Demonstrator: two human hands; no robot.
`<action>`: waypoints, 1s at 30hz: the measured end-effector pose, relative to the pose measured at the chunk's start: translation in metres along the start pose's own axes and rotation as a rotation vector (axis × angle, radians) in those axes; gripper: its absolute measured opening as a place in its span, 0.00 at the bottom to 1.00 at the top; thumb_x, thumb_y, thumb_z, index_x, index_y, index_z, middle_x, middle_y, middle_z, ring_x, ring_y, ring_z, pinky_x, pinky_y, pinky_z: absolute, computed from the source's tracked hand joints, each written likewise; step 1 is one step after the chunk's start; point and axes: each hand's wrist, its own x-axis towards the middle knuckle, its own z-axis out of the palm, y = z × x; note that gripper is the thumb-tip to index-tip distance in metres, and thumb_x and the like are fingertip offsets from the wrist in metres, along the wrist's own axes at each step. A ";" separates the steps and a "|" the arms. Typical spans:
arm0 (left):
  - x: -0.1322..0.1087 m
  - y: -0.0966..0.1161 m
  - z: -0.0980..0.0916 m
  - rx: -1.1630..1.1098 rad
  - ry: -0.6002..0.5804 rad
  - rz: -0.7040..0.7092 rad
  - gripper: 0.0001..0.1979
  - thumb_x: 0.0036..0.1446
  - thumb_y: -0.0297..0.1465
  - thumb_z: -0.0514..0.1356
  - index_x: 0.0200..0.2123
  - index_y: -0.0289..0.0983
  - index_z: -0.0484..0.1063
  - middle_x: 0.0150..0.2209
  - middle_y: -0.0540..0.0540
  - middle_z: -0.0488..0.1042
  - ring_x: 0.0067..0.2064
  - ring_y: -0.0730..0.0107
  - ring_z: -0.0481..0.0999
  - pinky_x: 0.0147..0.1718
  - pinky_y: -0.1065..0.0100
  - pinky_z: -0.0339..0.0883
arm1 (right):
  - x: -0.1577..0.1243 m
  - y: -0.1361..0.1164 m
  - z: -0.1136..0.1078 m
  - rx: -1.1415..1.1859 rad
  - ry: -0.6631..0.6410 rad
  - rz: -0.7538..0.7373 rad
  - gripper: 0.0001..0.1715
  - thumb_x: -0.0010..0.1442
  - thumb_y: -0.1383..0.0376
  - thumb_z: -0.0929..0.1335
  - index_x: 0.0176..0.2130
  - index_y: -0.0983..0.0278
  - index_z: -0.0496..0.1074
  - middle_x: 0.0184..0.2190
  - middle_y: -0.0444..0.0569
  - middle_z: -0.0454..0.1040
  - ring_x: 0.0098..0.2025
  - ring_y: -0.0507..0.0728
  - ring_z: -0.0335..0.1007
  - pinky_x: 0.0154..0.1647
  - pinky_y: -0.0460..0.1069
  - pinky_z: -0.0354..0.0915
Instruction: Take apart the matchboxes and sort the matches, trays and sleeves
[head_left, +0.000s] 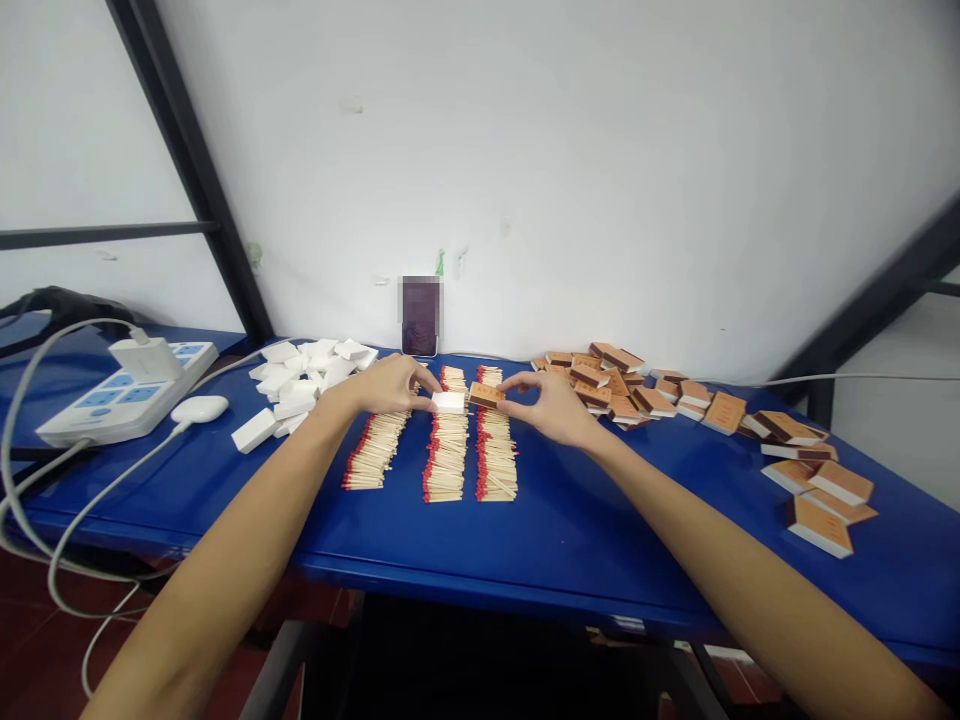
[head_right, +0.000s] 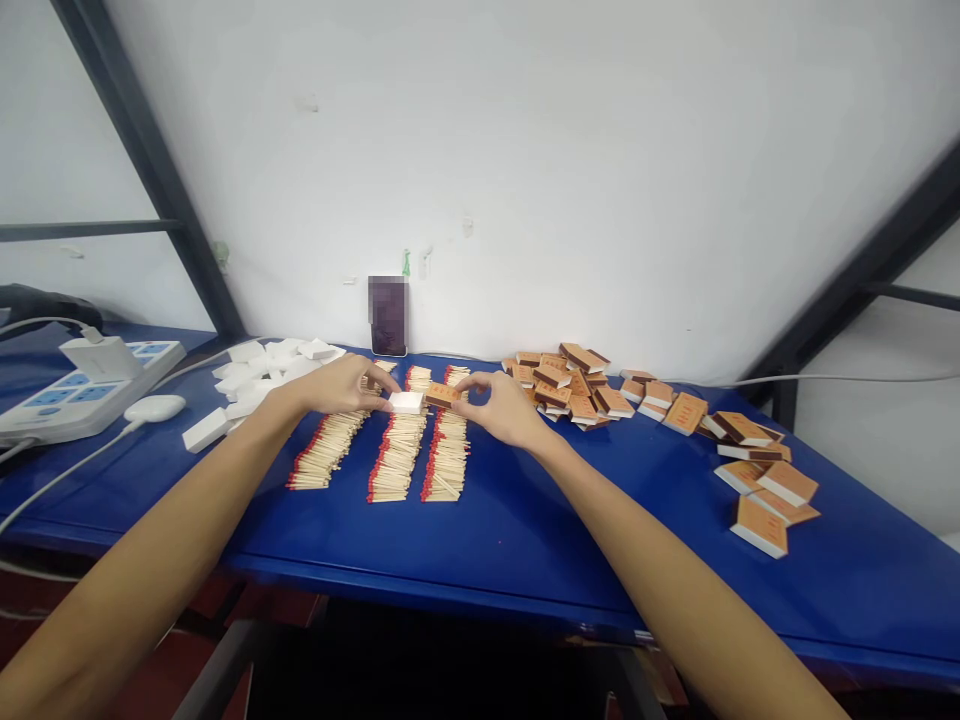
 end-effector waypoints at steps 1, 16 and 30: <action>0.000 0.001 0.000 -0.012 0.002 0.007 0.21 0.52 0.46 0.65 0.44 0.39 0.81 0.41 0.45 0.82 0.37 0.64 0.77 0.34 0.68 0.63 | 0.000 -0.001 0.000 0.001 0.019 -0.002 0.12 0.56 0.58 0.72 0.40 0.60 0.79 0.41 0.49 0.80 0.45 0.61 0.73 0.47 0.56 0.66; -0.003 0.003 -0.005 0.013 0.279 -0.025 0.20 0.57 0.43 0.60 0.48 0.39 0.79 0.46 0.45 0.80 0.44 0.60 0.77 0.44 0.63 0.66 | -0.008 0.007 -0.040 -0.050 0.461 0.010 0.15 0.58 0.57 0.68 0.40 0.62 0.78 0.37 0.50 0.79 0.37 0.59 0.73 0.38 0.53 0.66; -0.012 -0.049 -0.005 0.535 0.658 -0.689 0.23 0.58 0.42 0.54 0.51 0.38 0.76 0.49 0.33 0.75 0.53 0.40 0.68 0.46 0.50 0.61 | -0.043 0.111 -0.116 -0.220 0.845 0.427 0.13 0.52 0.54 0.67 0.34 0.60 0.67 0.35 0.49 0.75 0.33 0.59 0.70 0.40 0.55 0.64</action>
